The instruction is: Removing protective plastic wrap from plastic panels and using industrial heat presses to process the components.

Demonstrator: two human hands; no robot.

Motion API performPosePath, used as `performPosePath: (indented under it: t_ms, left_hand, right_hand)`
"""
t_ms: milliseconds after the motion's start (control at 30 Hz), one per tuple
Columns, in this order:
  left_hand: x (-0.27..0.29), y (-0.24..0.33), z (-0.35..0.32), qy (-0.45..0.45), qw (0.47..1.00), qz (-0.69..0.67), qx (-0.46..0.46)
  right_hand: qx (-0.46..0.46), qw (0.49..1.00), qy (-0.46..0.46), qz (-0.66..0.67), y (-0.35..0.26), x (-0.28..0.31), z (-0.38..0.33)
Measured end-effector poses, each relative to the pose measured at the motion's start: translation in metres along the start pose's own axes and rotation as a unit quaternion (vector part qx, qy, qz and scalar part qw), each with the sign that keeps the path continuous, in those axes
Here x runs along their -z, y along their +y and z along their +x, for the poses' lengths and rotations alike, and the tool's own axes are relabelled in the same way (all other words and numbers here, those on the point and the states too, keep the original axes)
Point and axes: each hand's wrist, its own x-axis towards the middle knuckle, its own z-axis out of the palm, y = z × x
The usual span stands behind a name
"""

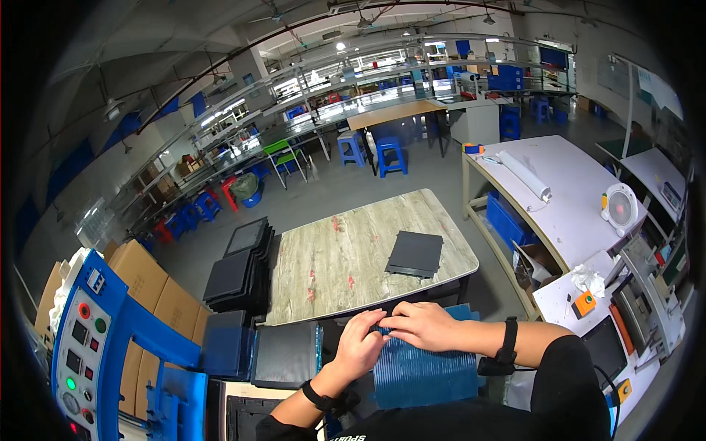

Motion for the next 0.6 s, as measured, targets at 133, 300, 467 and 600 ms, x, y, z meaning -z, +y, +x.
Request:
performPosePath:
  t_ms: [133,300,467,600]
  left_hand:
    - [0.003,0.006,0.001,0.008,1.0,0.003,0.01]
    - [0.006,0.01,-0.005,0.014,0.999,0.002,0.046]
    - [0.016,0.009,-0.006,-0.058,0.991,-0.003,0.119]
    - [0.017,0.017,-0.002,-0.134,0.984,0.113,0.036]
  right_hand:
    - [0.017,0.994,0.066,0.08,-0.003,-0.016,0.005]
    - [0.027,0.985,0.111,0.129,-0.006,-0.024,0.01]
    - [0.162,0.979,0.113,-0.05,-0.025,-0.013,0.005]
    - [0.146,0.985,0.083,-0.049,-0.016,-0.008,0.002]
